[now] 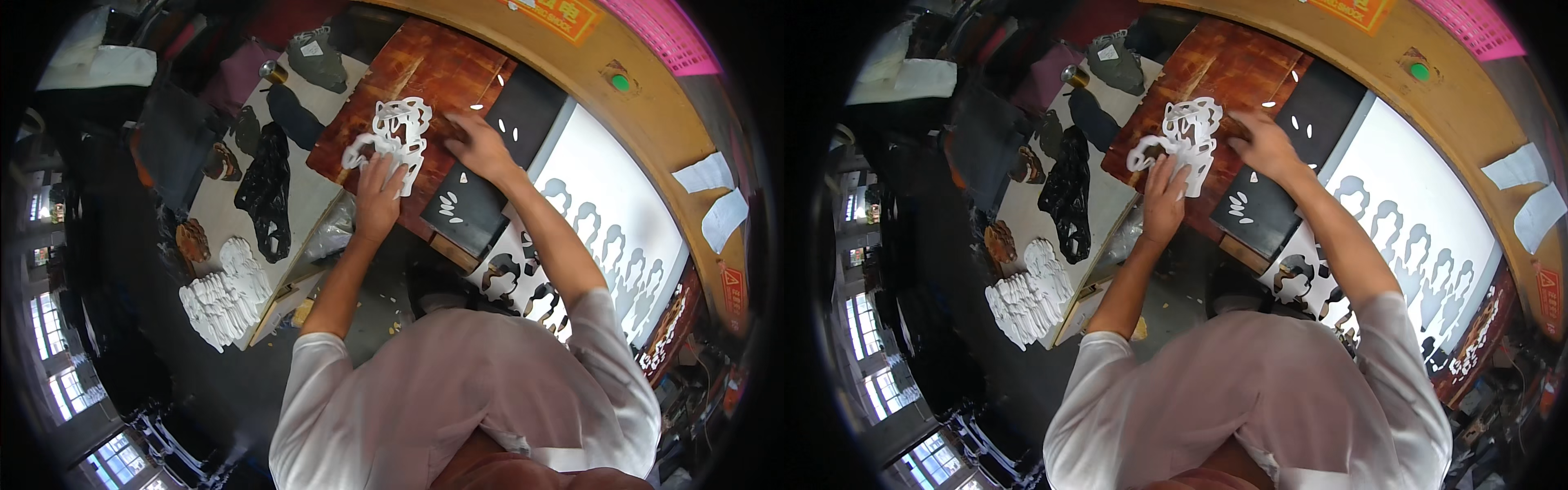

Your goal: The person assembles white paper cutouts on a light table, aligning and stacking them into a pile. They handle the cutouts by hand, occasionally using a wooden template to guide placement. The person also clears the workspace and places a new sheet of paper on the table.

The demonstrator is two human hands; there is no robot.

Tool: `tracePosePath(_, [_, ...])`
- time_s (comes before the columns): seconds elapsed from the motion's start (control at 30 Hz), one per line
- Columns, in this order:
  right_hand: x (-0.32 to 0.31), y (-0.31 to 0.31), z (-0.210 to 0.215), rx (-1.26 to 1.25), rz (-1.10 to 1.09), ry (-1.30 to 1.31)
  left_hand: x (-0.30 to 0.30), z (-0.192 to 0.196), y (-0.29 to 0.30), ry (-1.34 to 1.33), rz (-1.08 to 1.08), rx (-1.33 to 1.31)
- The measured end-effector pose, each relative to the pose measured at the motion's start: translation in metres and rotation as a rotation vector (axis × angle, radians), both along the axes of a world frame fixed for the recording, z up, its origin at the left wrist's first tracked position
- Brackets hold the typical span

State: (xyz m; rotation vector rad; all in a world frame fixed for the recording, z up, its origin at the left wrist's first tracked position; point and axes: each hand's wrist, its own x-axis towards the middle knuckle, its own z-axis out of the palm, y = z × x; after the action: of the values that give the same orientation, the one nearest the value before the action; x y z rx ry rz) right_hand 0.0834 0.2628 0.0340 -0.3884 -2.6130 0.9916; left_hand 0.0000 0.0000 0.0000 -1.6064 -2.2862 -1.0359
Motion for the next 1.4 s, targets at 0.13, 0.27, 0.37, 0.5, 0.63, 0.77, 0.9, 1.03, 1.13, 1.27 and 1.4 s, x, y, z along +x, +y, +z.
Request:
tracePosePath(0.13, [-0.086,-0.012,-0.019,0.182,0.096,-0.017,0.011,-0.048,0.003,0.098,0.122,-0.123])
tracePosePath(0.27, [-0.103,-0.011,-0.023,-0.679,0.074,-0.040,0.012,-0.073,-0.003,0.085,0.171,-0.086])
tracePosePath(0.37, [-0.079,-0.016,-0.030,-1.377,-0.033,0.184,0.012,-0.076,-0.009,0.077,0.186,-0.070])
tracePosePath(0.5, [-0.088,-0.004,-0.043,-1.409,-0.017,-0.019,0.003,-0.076,-0.015,0.070,0.178,-0.071])
tracePosePath(0.63, [-0.116,0.015,-0.044,-0.253,-0.253,-0.122,0.006,-0.077,-0.010,0.064,0.180,-0.044])
tracePosePath(0.77, [-0.118,0.028,-0.033,-0.584,-0.045,-0.235,0.011,-0.074,-0.005,0.090,0.186,-0.067])
tracePosePath(0.9, [-0.112,0.032,-0.019,-0.693,0.184,-0.303,0.013,-0.072,-0.001,0.081,0.180,-0.050])
tracePosePath(1.03, [-0.110,0.019,-0.014,-1.309,0.253,-0.164,0.011,-0.070,-0.003,0.058,0.176,-0.048])
tracePosePath(1.13, [-0.118,0.006,-0.022,-1.192,-0.018,-0.206,0.009,-0.070,-0.005,0.046,0.179,-0.037])
tracePosePath(1.27, [-0.128,0.010,-0.039,-0.866,-0.367,-0.082,0.010,-0.071,-0.008,0.067,0.198,-0.044])
tracePosePath(1.4, [-0.124,0.024,-0.047,0.202,-0.464,-0.103,0.010,-0.073,-0.008,0.097,0.198,-0.056])
